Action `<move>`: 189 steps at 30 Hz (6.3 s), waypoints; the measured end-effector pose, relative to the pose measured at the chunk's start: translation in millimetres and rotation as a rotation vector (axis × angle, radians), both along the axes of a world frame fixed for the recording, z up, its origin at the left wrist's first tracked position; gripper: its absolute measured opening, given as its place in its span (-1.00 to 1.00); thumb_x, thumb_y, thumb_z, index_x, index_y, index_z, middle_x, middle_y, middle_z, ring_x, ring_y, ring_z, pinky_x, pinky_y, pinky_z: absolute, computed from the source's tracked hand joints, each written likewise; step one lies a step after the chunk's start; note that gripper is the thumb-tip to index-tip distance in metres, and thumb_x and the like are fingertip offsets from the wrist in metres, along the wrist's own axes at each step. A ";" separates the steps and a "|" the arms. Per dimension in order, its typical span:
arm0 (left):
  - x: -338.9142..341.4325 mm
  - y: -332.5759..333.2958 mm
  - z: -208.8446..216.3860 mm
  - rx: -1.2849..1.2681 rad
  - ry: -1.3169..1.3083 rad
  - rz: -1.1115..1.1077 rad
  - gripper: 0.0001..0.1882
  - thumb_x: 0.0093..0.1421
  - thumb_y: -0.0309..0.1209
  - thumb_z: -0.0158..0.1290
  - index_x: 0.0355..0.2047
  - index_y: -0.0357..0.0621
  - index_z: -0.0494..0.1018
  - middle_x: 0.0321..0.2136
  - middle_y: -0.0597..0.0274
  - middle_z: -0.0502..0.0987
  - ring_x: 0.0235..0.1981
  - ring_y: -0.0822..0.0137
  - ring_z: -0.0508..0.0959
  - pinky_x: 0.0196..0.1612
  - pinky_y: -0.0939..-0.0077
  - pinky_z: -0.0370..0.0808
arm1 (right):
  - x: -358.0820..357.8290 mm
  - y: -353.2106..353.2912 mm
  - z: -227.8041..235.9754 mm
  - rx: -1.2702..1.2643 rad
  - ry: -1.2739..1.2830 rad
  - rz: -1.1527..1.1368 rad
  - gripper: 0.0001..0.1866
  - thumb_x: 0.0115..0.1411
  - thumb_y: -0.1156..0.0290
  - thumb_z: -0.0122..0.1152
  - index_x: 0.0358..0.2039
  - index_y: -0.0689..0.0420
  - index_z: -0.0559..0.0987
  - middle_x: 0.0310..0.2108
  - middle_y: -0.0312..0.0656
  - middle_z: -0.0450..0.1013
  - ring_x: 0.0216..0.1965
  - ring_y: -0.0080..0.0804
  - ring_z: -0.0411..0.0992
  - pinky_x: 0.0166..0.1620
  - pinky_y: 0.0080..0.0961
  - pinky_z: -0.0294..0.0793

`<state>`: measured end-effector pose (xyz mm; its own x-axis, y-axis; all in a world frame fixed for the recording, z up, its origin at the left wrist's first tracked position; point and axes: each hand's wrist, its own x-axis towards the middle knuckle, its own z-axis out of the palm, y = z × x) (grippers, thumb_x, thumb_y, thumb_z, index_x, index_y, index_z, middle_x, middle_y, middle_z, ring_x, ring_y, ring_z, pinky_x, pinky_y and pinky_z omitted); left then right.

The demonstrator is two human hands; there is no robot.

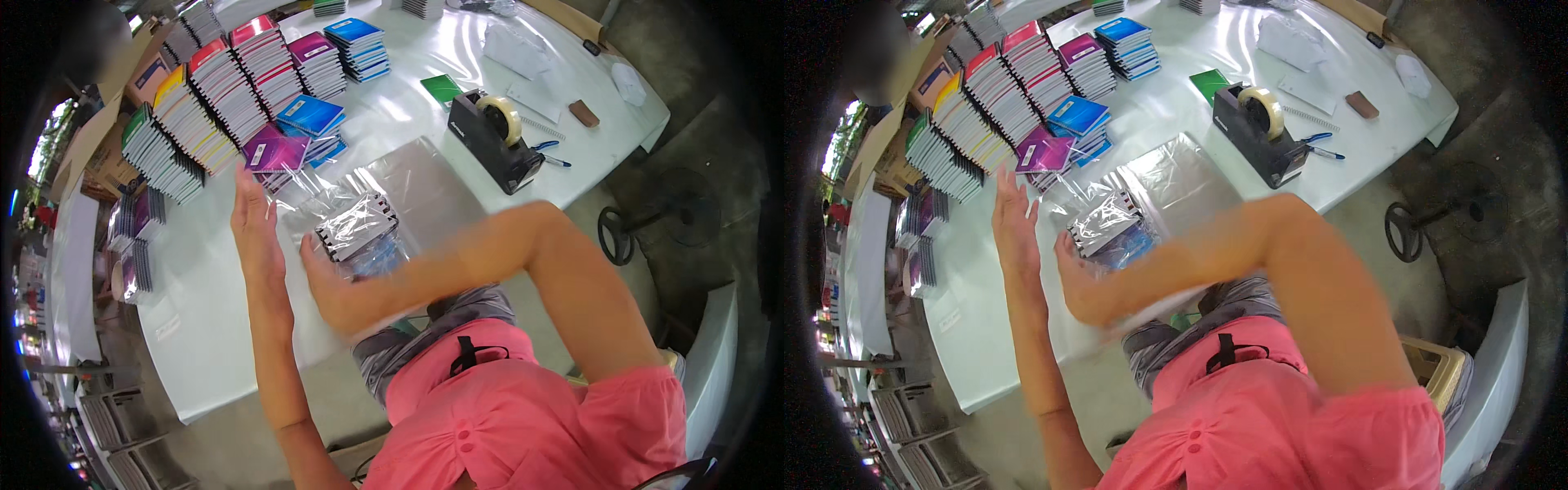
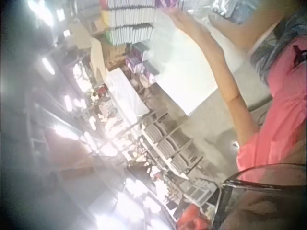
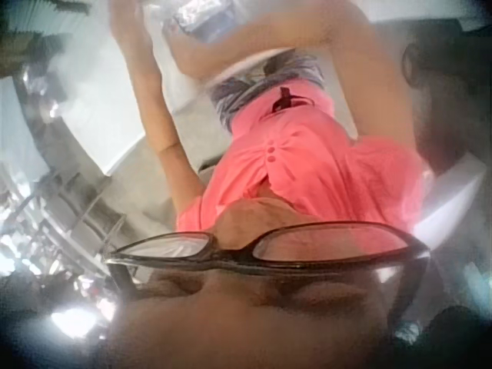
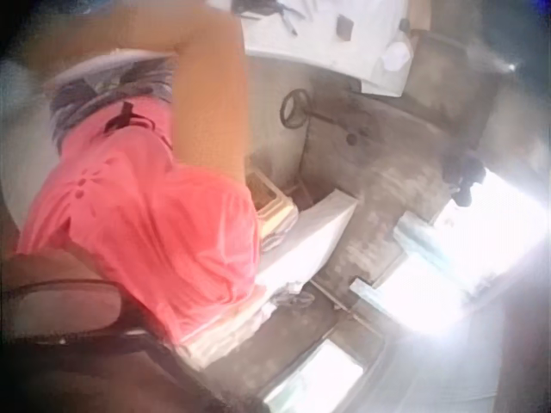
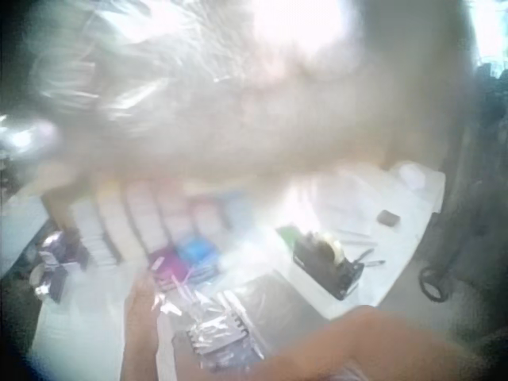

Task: The person picks up several notebooks of different colors, stacks them together, and places the stack into a plastic bag, then uses tape to seal the bag.

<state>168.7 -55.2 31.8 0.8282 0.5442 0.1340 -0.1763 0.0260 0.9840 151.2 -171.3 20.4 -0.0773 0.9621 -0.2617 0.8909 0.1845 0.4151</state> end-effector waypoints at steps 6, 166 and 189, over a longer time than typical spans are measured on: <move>-74.1 28.5 -28.3 -0.147 -0.056 0.199 -0.34 0.34 -0.16 -0.20 0.36 0.03 -0.15 0.35 0.06 -0.06 0.37 0.11 -0.08 0.33 0.16 -0.07 | 109.4 -15.6 61.4 -0.002 0.435 -0.162 -0.43 -0.10 0.24 0.36 -0.05 0.13 0.46 -0.20 -0.10 0.47 -0.07 -0.12 0.41 -0.10 -0.12 0.37; -56.3 -24.9 18.4 1.560 0.197 -0.276 -0.37 0.06 -0.26 0.16 0.18 0.12 0.29 0.17 0.43 0.33 0.27 0.02 0.16 0.27 -0.13 -0.05 | 37.6 -101.8 59.9 0.787 2.459 -1.194 -0.79 0.12 0.38 0.31 -0.42 0.26 0.53 -0.70 -0.48 0.16 -0.70 -0.74 0.05 -0.65 -0.68 -0.10; -25.8 -11.2 3.7 0.920 0.225 -0.626 -0.07 0.00 -0.05 0.23 0.27 -0.18 0.08 0.28 -0.05 0.10 0.28 0.05 0.17 0.22 0.31 0.22 | 75.5 -120.0 -67.0 0.678 1.294 -1.095 -0.71 0.07 0.22 0.32 -0.47 0.21 0.55 -0.65 -0.15 0.42 -0.61 -0.37 0.41 -0.44 -0.36 0.41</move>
<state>142.9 -66.3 35.5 0.9759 -0.2022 0.0824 -0.2031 -0.7021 0.6825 226.7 -291.2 -46.6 0.7748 0.6157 -0.1437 0.2662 -0.5239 -0.8091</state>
